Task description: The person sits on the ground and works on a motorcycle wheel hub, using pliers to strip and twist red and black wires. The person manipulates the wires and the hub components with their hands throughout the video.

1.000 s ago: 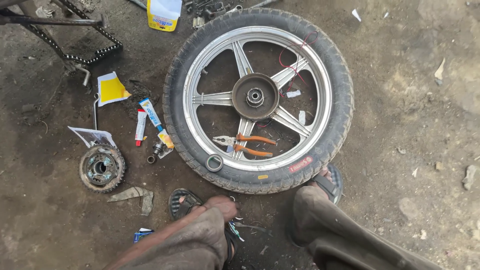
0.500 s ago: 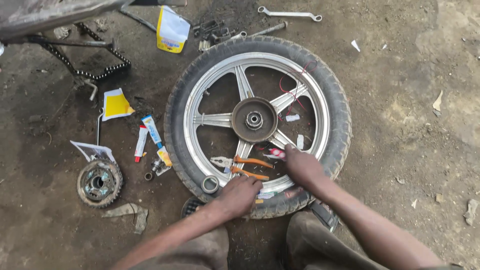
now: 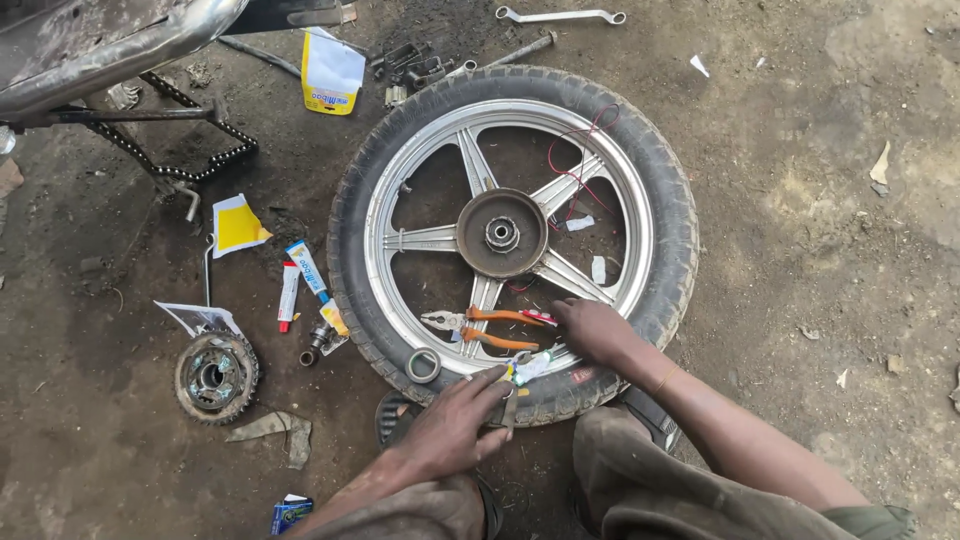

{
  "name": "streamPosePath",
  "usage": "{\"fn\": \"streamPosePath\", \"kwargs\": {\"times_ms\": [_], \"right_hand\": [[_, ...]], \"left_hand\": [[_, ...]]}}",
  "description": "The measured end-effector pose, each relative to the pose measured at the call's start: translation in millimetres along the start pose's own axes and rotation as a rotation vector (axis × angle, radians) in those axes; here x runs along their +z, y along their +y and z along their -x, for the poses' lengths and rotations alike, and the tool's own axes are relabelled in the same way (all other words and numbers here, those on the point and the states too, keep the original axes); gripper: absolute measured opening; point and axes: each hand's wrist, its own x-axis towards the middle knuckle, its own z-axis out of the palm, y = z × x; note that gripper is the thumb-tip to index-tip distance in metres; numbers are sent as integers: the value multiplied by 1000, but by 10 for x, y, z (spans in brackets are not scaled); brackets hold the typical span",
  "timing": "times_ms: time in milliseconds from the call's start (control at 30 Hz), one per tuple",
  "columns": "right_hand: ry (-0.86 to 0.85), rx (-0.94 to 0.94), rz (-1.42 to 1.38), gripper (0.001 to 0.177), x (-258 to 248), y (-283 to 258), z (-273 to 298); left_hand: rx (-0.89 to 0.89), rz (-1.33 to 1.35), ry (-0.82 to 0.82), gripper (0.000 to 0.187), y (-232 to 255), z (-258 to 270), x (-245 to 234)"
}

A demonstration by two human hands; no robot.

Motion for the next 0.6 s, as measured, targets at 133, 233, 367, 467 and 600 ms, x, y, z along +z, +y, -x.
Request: {"fn": "streamPosePath", "kwargs": {"times_ms": [133,233,367,467,600], "right_hand": [[43,15,-6,18,-304,105,21],[184,-162,-113,11,-536,206,-53],[189,-545,-380,12,-742,-89,-97],[364,-469,-344,18,-910,-89,-381],[509,189,-484,25,-779,364,-1027]], "left_hand": [[168,-21,272,51,-205,-322,-47],[229,-1,379,57,-70,-574,-456],[199,264,425,72,-1,-982,-806],[-119,717,243,28,-328,-1299,-537],[-251,815,359,18,-381,-1187,-253]]}}
